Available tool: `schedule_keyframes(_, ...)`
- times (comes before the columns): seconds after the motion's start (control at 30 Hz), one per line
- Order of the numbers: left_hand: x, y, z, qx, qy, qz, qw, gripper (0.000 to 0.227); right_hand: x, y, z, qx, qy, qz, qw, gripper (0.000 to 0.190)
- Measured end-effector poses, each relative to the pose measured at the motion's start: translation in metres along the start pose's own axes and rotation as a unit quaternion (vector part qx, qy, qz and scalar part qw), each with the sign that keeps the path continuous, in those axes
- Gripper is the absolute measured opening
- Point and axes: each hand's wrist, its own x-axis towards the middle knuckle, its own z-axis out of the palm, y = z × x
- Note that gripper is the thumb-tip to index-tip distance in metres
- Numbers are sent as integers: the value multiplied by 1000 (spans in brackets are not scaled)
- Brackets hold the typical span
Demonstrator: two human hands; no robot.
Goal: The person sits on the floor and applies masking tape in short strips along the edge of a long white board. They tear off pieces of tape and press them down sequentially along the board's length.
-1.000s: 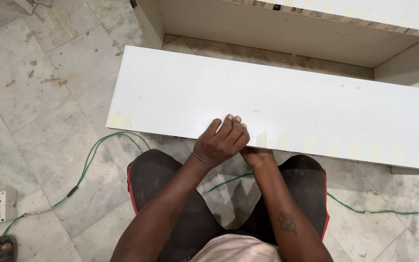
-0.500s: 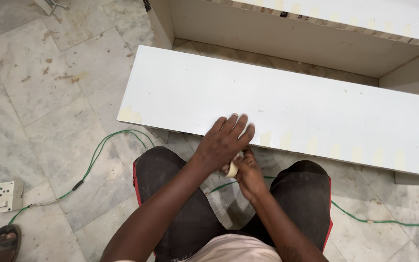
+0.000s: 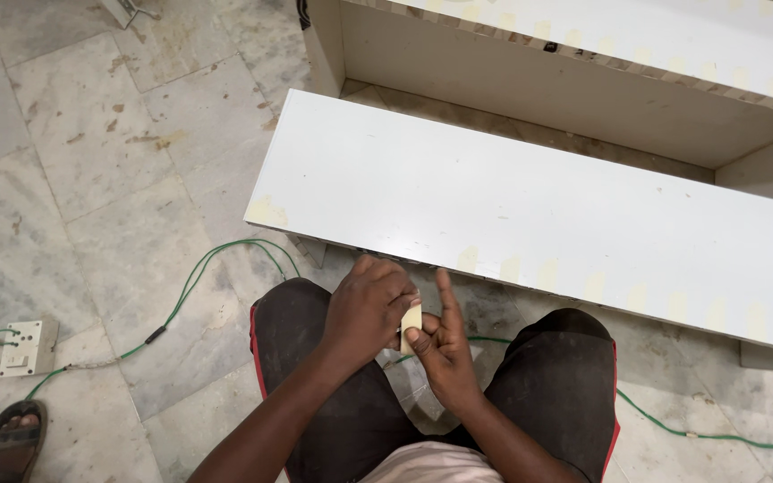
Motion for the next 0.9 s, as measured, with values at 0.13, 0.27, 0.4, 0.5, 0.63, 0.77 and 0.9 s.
schedule_keyframes(0.13,12,-4,8,93,74,104,987,8,-4,0,17,-43,88,21,995,78)
schedule_keyframes(0.27,43,-10,6,113,107,169,973,9,3,1,25,5,129,97,987,68)
schedule_keyframes(0.4,61,-11,10,115,70,139,981,7,14,2,26,48,153,110,981,54)
schedule_keyframes(0.5,64,-13,14,115,78,130,982,5,18,2,26,37,140,82,986,45)
schedule_keyframes(0.63,67,-18,17,113,89,128,981,6,22,0,26,34,151,97,983,39)
schedule_keyframes(0.77,67,-21,21,120,79,121,982,5,25,1,26,36,154,107,982,33)
schedule_keyframes(0.9,67,-23,23,127,92,125,980,7,30,4,24,36,153,102,982,29)
